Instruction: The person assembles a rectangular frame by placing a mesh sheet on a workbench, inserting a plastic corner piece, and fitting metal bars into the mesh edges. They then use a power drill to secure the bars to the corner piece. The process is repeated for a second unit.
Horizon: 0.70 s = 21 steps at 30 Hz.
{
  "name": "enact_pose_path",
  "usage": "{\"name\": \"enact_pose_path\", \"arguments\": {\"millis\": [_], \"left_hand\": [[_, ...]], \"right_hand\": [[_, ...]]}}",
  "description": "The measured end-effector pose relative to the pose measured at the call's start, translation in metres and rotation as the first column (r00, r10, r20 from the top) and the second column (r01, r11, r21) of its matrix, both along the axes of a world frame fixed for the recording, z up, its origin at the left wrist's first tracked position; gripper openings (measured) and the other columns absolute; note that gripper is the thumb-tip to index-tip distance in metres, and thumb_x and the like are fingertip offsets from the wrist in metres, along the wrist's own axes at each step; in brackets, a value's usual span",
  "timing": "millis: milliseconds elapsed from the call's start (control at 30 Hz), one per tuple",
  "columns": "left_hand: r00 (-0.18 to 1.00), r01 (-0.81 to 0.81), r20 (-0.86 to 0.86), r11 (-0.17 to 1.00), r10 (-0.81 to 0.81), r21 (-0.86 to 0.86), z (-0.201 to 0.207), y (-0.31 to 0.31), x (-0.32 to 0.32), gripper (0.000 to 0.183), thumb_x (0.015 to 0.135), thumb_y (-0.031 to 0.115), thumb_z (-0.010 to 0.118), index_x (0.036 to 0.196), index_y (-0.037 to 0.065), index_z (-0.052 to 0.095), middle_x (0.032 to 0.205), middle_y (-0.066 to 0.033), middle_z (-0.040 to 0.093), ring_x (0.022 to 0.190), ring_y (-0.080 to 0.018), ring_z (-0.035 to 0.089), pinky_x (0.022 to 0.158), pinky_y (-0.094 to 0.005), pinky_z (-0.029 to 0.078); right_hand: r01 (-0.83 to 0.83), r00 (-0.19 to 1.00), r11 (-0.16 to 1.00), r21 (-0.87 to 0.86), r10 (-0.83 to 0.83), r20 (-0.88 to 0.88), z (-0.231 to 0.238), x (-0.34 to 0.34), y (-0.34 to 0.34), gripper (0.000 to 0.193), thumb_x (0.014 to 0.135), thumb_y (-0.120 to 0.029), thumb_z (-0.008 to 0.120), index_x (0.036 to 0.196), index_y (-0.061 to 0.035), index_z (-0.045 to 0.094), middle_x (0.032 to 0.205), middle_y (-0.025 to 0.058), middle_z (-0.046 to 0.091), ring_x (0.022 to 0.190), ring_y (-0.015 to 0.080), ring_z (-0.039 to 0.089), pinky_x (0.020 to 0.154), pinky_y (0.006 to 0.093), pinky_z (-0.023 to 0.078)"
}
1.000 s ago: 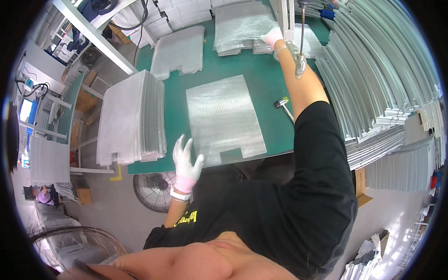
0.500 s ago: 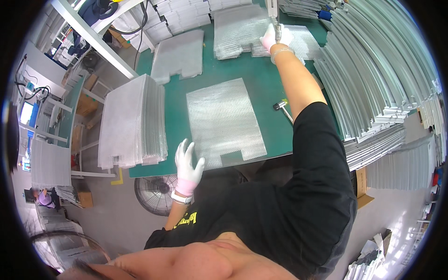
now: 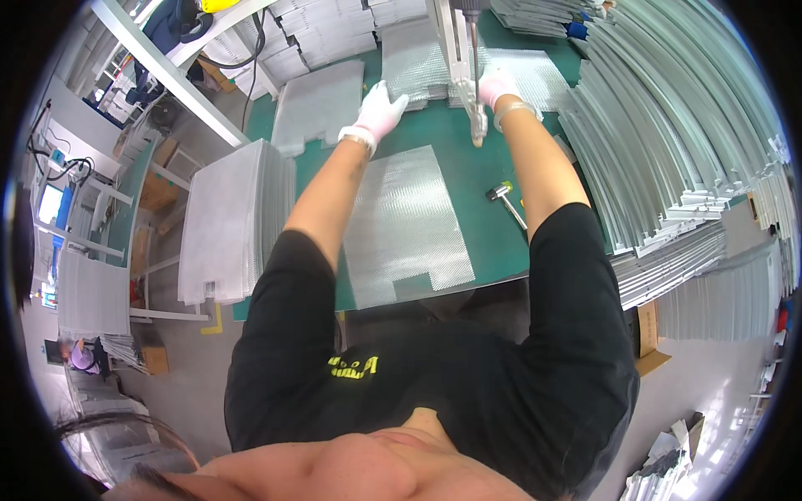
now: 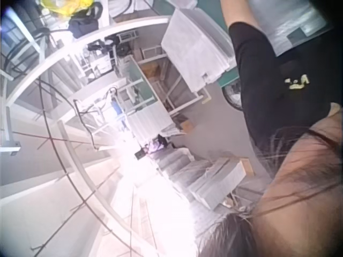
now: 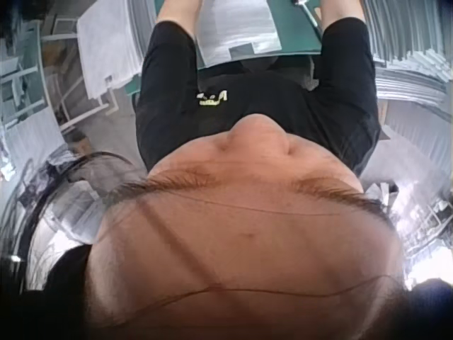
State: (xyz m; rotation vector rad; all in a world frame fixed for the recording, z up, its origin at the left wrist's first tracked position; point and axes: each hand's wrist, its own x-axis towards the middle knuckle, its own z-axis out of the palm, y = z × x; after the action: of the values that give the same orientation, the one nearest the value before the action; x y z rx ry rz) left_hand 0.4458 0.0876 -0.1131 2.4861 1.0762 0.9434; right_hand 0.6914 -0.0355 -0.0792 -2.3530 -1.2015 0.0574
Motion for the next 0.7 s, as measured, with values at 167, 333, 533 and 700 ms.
{"name": "enact_pose_path", "arguments": {"millis": [167, 333, 533, 700], "left_hand": [[0.889, -0.017, -0.456, 0.991, -0.044, -0.130, 0.050, -0.020, 0.072, 0.066, 0.094, 0.053, 0.053, 0.137, 0.003, 0.053, 0.128, -0.0207, 0.064, 0.119, -0.0338, 0.062, 0.108, -0.0454, 0.040], [0.847, -0.138, -0.493, 0.977, 0.201, 0.161, 0.091, -0.017, 0.039, 0.067, 0.088, 0.060, 0.059, 0.128, 0.005, 0.058, 0.120, -0.0195, 0.068, 0.113, -0.0306, 0.065, 0.096, -0.0449, 0.048], [0.913, 0.235, 0.408, 0.835, -0.014, -0.497, 0.090, 0.015, 0.046, 0.053, 0.088, 0.030, 0.072, 0.131, 0.003, 0.058, 0.126, -0.0199, 0.064, 0.116, -0.0297, 0.061, 0.098, -0.0448, 0.048], [0.577, 0.759, 0.814, 0.319, 0.073, -0.567, 0.086, 0.019, 0.042, 0.045, 0.092, 0.011, 0.065, 0.135, 0.005, 0.052, 0.135, -0.0137, 0.057, 0.119, -0.0282, 0.056, 0.102, -0.0459, 0.045]], "right_hand": [[-0.070, 0.988, 0.979, 0.192, 0.041, 0.152, -0.064, 0.079, -0.016, 0.048, 0.085, -0.037, 0.063, 0.116, -0.0003, 0.067, 0.115, 0.0267, 0.067, 0.110, 0.0413, 0.064, 0.092, 0.0465, 0.052], [-0.082, 0.989, 0.997, 0.002, 0.082, -0.127, 0.010, -0.015, -0.023, 0.077, 0.081, -0.044, 0.070, 0.140, 0.0023, 0.052, 0.139, 0.0273, 0.054, 0.127, 0.0417, 0.055, 0.109, 0.0433, 0.043], [-0.014, 1.000, 1.000, -0.028, 0.013, -0.023, 0.021, -0.006, -0.033, 0.075, 0.083, -0.045, 0.068, 0.142, -0.0010, 0.052, 0.137, 0.0241, 0.058, 0.128, 0.0365, 0.056, 0.108, 0.0415, 0.044], [0.079, 0.948, 0.899, 0.432, 0.067, -0.312, 0.018, 0.025, -0.038, 0.074, 0.086, -0.043, 0.069, 0.140, 0.0028, 0.051, 0.136, 0.0250, 0.058, 0.128, 0.0343, 0.056, 0.108, 0.0371, 0.044]]}}
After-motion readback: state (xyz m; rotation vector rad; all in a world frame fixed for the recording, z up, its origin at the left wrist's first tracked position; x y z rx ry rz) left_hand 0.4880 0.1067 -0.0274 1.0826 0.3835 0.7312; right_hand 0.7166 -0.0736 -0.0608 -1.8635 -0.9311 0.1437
